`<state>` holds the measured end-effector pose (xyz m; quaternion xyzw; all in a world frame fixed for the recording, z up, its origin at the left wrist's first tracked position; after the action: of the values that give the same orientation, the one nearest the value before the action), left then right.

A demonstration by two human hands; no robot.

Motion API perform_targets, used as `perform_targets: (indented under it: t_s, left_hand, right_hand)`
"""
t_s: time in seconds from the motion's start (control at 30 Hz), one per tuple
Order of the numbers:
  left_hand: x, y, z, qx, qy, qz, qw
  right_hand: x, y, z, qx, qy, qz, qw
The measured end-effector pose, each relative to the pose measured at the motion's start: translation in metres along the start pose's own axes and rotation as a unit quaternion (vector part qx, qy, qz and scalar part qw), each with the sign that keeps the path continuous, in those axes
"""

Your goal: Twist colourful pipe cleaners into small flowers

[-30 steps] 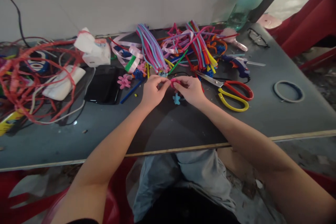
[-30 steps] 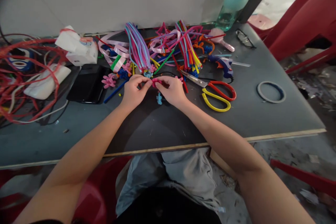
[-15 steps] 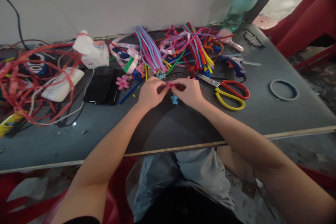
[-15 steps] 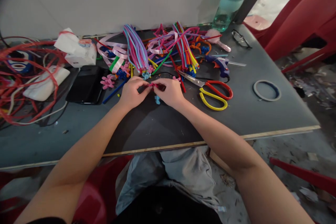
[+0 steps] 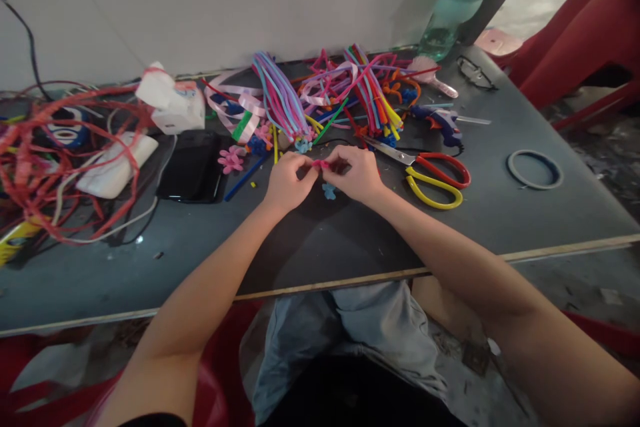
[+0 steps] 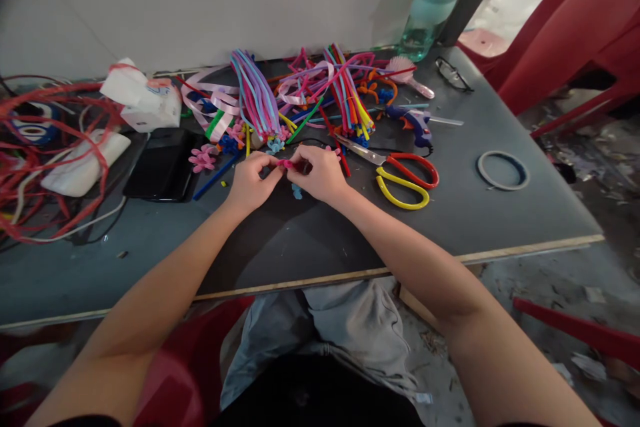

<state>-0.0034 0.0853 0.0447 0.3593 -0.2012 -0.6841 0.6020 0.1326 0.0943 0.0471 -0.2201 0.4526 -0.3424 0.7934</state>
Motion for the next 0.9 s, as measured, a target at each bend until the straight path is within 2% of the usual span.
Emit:
perform_targets:
  t_s: [0.1, 0.2, 0.3, 0.47, 0.6, 0.77, 0.9]
  left_hand:
    - [-0.002, -0.006, -0.004, 0.032, -0.029, 0.038, 0.998]
    - [-0.003, -0.017, -0.012, 0.078, -0.073, 0.106, 0.989]
    - [-0.001, -0.025, -0.015, 0.100, -0.077, 0.146, 0.981]
    - [-0.002, -0.010, 0.004, 0.079, -0.003, 0.066, 0.995]
    - [0.001, 0.001, 0.014, 0.067, 0.030, 0.010, 0.997]
    - [0.003, -0.001, 0.014, 0.045, 0.055, 0.027, 0.997]
    - [0.006, 0.008, 0.020, 0.011, 0.117, 0.013, 0.993]
  right_hand:
    - [-0.001, -0.005, -0.002, 0.045, -0.019, 0.041, 0.998]
    - [-0.001, -0.010, -0.006, 0.079, -0.040, 0.070, 0.994]
    - [0.000, -0.009, -0.006, 0.069, -0.035, 0.060, 0.995]
    - [0.002, 0.013, -0.001, -0.057, 0.029, -0.045, 0.997]
    - [0.005, 0.028, -0.013, -0.156, 0.018, -0.102, 0.982]
    - [0.006, 0.024, -0.013, -0.151, 0.031, -0.087, 0.984]
    - [0.004, 0.011, -0.001, -0.083, 0.061, -0.038, 0.994]
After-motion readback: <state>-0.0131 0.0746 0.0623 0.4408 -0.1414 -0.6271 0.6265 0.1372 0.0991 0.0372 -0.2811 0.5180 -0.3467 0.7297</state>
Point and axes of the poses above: each hand's wrist, its own x-axis away from the middle knuckle, its own z-axis out of the back of the hand, y = z × x, the point moved 10 cm from there along -x, towards the middle knuckle, and after that the axes turned 13 degrees about z, right-handed, at the moved point
